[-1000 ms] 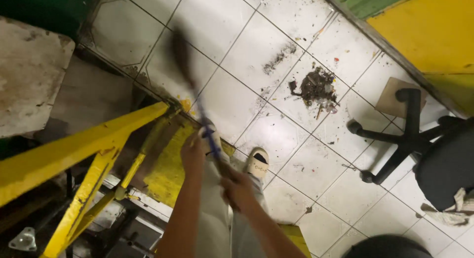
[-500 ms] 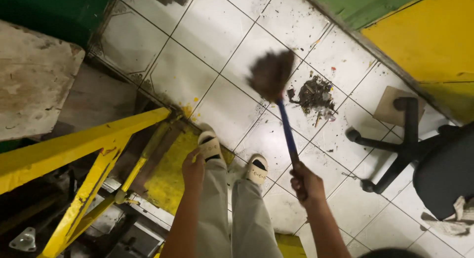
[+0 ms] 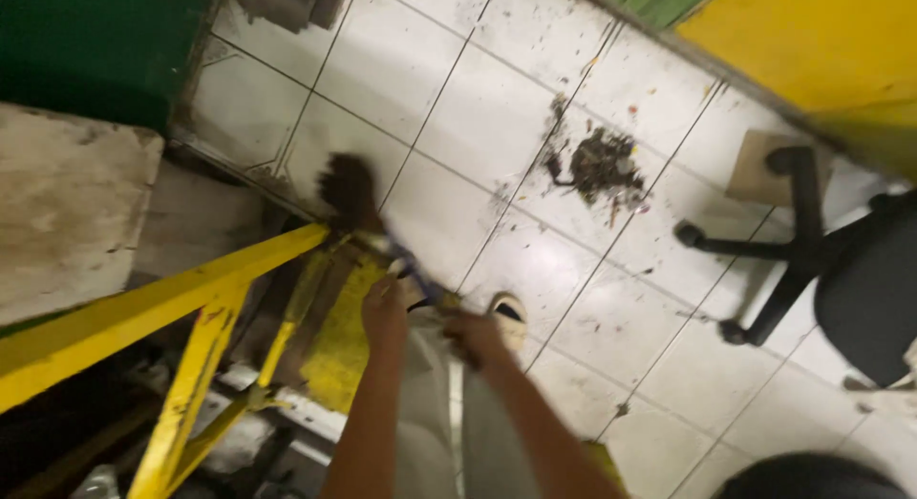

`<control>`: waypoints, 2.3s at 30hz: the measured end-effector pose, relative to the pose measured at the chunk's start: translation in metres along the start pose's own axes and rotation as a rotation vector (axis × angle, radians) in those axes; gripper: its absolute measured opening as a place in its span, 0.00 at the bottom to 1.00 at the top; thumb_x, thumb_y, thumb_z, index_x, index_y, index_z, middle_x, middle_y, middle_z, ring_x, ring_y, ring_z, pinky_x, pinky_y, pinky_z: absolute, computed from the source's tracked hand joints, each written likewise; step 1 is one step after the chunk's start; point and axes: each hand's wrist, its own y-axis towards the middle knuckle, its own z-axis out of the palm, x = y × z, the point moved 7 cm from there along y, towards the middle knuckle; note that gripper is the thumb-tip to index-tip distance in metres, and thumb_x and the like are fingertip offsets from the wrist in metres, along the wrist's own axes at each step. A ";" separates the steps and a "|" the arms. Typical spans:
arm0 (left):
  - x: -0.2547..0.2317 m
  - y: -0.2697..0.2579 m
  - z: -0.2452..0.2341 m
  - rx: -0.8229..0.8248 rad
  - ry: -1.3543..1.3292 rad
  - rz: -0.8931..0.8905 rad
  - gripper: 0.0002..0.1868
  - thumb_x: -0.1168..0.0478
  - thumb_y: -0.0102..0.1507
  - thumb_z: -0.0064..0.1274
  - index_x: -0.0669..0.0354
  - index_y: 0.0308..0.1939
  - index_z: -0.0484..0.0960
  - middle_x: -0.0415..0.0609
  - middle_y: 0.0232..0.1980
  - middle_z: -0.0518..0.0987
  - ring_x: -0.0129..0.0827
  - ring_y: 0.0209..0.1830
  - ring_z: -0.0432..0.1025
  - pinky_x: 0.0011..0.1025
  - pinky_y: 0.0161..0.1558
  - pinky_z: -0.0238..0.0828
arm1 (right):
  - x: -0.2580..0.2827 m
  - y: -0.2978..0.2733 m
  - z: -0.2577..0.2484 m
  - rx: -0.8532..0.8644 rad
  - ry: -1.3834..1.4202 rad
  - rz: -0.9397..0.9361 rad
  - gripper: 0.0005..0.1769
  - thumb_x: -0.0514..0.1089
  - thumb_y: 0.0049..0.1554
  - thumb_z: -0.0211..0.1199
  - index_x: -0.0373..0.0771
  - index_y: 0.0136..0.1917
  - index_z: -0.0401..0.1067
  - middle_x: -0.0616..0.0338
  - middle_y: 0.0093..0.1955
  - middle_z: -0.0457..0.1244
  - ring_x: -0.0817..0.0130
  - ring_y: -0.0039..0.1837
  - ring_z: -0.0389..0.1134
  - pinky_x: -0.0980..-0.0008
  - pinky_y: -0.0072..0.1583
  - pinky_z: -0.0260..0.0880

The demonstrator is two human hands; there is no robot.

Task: Sweep the floor around gym machines and wipe down equipment surfaces.

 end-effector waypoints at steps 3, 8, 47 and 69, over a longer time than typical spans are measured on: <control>0.020 0.014 -0.001 0.022 0.038 0.025 0.17 0.57 0.67 0.53 0.63 0.55 0.85 0.62 0.50 0.84 0.47 0.49 0.76 0.38 0.51 0.71 | 0.012 -0.034 -0.094 -0.085 0.129 -0.097 0.21 0.40 0.60 0.62 0.34 0.66 0.75 0.56 0.38 0.65 0.74 0.29 0.59 0.74 0.30 0.57; 0.003 0.015 -0.001 0.072 0.008 0.016 0.18 0.54 0.66 0.52 0.62 0.53 0.85 0.53 0.52 0.84 0.40 0.51 0.77 0.36 0.49 0.72 | 0.044 -0.144 -0.183 -0.339 0.055 -0.105 0.25 0.40 0.58 0.61 0.35 0.69 0.72 0.53 0.38 0.65 0.71 0.27 0.55 0.71 0.28 0.50; -0.041 0.314 -0.057 0.126 -0.546 -0.432 0.24 0.48 0.72 0.44 0.61 0.63 0.80 0.50 0.54 0.83 0.35 0.47 0.75 0.35 0.45 0.67 | 0.289 0.027 0.163 -0.296 -1.225 -0.429 0.33 0.50 0.59 0.56 0.61 0.77 0.58 0.41 0.41 0.69 0.43 0.43 0.72 0.48 0.45 0.73; -0.108 0.271 -0.014 0.255 -0.261 -0.249 0.23 0.50 0.71 0.42 0.60 0.63 0.78 0.49 0.56 0.83 0.35 0.51 0.78 0.37 0.51 0.71 | 0.354 -0.029 0.104 -0.412 -1.175 -0.509 0.36 0.46 0.59 0.55 0.62 0.79 0.56 0.39 0.38 0.68 0.42 0.39 0.71 0.46 0.43 0.72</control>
